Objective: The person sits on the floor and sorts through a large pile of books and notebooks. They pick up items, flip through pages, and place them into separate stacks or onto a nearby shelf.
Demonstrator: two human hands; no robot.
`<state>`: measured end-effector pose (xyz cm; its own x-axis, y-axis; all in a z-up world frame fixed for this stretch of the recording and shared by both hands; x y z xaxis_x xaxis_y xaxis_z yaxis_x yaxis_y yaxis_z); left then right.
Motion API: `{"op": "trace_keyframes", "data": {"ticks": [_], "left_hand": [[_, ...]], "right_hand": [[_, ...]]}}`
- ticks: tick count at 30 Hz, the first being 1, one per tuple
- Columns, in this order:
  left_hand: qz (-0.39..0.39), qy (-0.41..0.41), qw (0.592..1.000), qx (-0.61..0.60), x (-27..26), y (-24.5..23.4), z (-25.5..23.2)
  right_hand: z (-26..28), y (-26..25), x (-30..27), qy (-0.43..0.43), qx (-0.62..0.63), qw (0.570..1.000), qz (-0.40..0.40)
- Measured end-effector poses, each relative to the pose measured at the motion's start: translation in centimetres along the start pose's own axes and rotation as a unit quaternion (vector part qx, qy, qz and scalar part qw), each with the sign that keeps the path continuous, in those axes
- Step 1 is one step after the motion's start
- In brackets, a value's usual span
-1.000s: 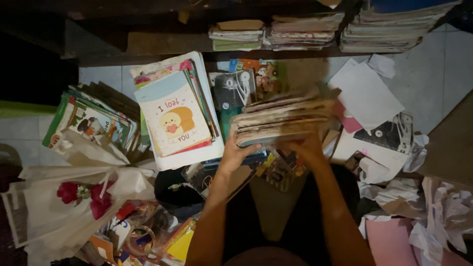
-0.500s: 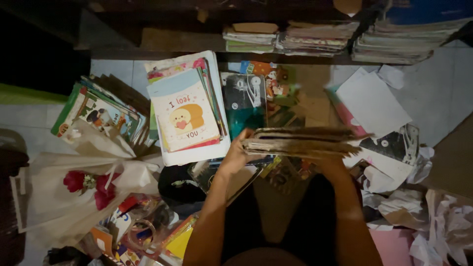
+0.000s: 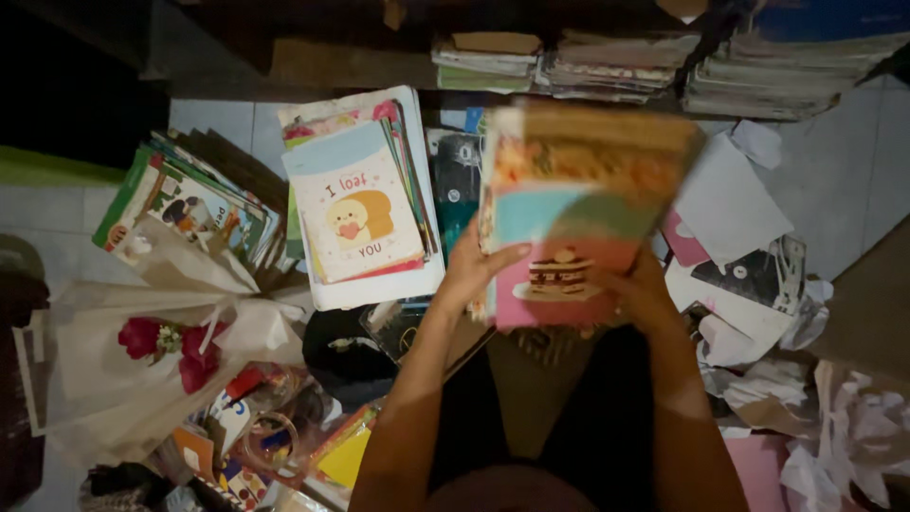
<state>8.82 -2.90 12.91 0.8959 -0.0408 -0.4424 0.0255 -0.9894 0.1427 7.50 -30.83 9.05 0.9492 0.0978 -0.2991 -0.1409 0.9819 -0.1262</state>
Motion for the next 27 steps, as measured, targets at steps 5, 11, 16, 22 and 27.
{"op": "trace_keyframes", "data": {"ticks": [5,11,16,22,27], "left_hand": [[-0.02,-0.018,0.99,-0.142,0.8,-2.0,5.2],[-0.119,-0.055,0.991,0.004,0.6,-5.0,13.3],[-0.145,0.083,0.962,0.217,0.0,-3.7,9.8],[-0.23,0.131,0.924,0.276,-1.4,-2.8,7.0],[-0.224,0.164,0.927,0.253,-1.3,-2.6,7.6]], "right_hand": [[-1.5,3.4,0.0,0.075,0.07,0.992,0.08],[-8.6,6.8,-0.1,0.122,-0.024,0.988,0.088],[-7.7,5.9,1.2,0.017,-0.206,0.978,-0.031],[-5.5,5.7,7.1,-0.087,-0.29,0.953,-0.033],[-7.2,5.3,11.2,-0.02,-0.306,0.949,0.07]]}}
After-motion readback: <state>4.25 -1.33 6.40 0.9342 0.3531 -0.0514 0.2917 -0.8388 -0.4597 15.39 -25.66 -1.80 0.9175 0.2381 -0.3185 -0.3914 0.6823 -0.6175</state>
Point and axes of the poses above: each hand's wrist, its own x-axis towards the middle knuckle, its own y-axis out of the palm, z = x × y, the point moved 5 cm from there along x, towards the middle knuckle, and after that the axes turned 12 degrees about -x, right-handed, at the moved point
